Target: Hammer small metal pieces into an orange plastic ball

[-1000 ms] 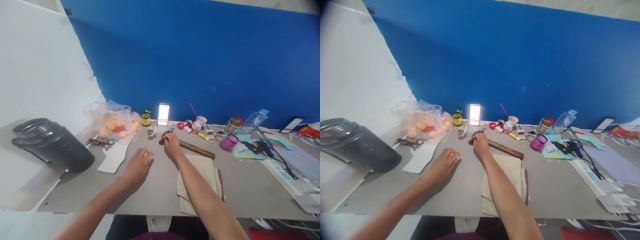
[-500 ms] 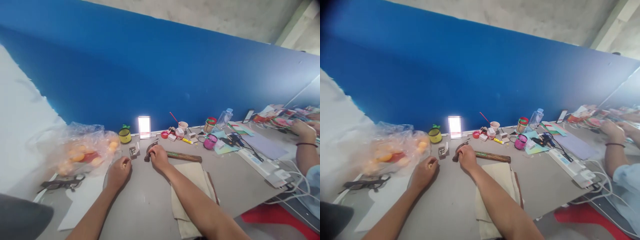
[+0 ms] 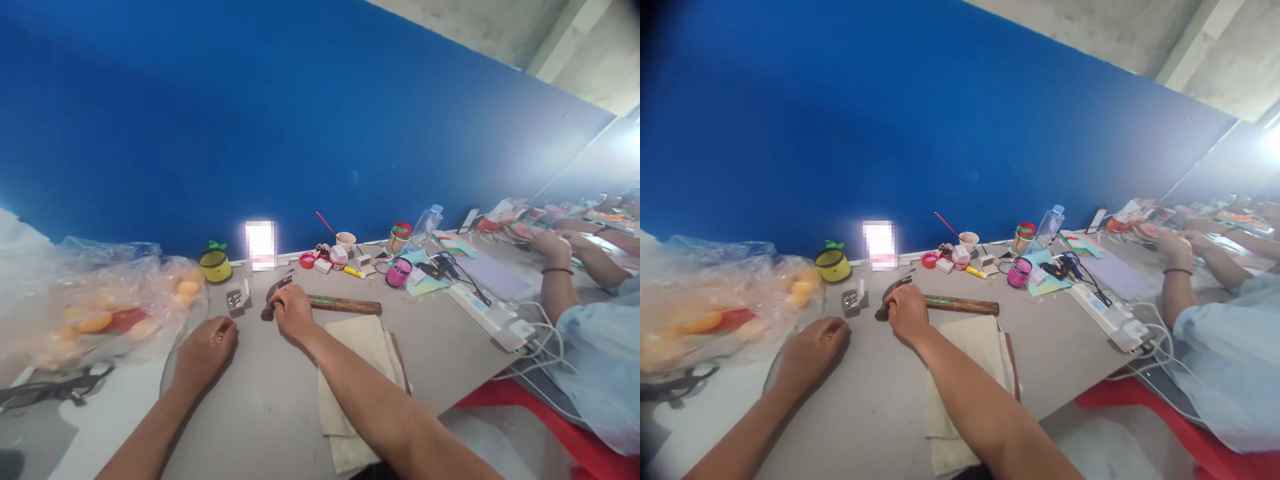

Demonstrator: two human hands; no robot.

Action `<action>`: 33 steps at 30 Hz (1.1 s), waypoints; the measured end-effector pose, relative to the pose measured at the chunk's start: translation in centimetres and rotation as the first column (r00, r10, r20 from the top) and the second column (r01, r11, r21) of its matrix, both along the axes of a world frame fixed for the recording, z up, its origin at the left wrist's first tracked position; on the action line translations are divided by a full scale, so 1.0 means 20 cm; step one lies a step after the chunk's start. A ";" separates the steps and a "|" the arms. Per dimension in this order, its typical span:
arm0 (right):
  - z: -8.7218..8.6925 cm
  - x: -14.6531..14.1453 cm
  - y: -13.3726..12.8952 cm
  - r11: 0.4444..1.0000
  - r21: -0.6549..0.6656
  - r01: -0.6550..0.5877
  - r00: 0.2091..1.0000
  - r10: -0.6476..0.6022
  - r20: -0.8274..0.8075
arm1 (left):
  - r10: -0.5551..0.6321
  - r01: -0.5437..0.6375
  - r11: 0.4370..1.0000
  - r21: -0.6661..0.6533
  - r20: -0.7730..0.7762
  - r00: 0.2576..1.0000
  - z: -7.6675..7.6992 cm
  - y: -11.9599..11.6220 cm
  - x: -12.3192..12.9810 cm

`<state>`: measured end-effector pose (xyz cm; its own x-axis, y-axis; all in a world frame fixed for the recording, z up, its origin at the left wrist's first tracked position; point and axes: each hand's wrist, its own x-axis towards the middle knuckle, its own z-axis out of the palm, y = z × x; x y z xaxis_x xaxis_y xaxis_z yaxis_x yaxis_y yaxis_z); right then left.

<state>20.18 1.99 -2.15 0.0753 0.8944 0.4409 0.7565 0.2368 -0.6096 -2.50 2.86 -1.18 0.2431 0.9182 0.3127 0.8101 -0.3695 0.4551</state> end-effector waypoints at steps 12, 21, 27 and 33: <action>-0.03 0.01 -0.01 0.999 0.015 -0.044 0.999 0.044 -0.007 | -0.012 0.011 0.997 -0.076 -0.005 1.000 0.03 0.00 0.01; -0.02 0.03 0.00 0.998 0.025 -0.052 0.999 0.052 -0.013 | -0.041 0.041 0.996 -0.078 -0.002 0.999 0.03 0.00 0.02; -0.03 0.03 -0.03 0.996 0.062 -0.066 0.998 0.068 -0.020 | -0.050 0.053 0.998 -0.046 0.062 0.997 -0.02 -0.02 0.02; -0.04 0.04 -0.07 0.996 0.053 -0.076 0.996 0.078 -0.035 | -0.062 0.071 0.996 -0.052 0.161 0.985 -0.04 -0.04 0.01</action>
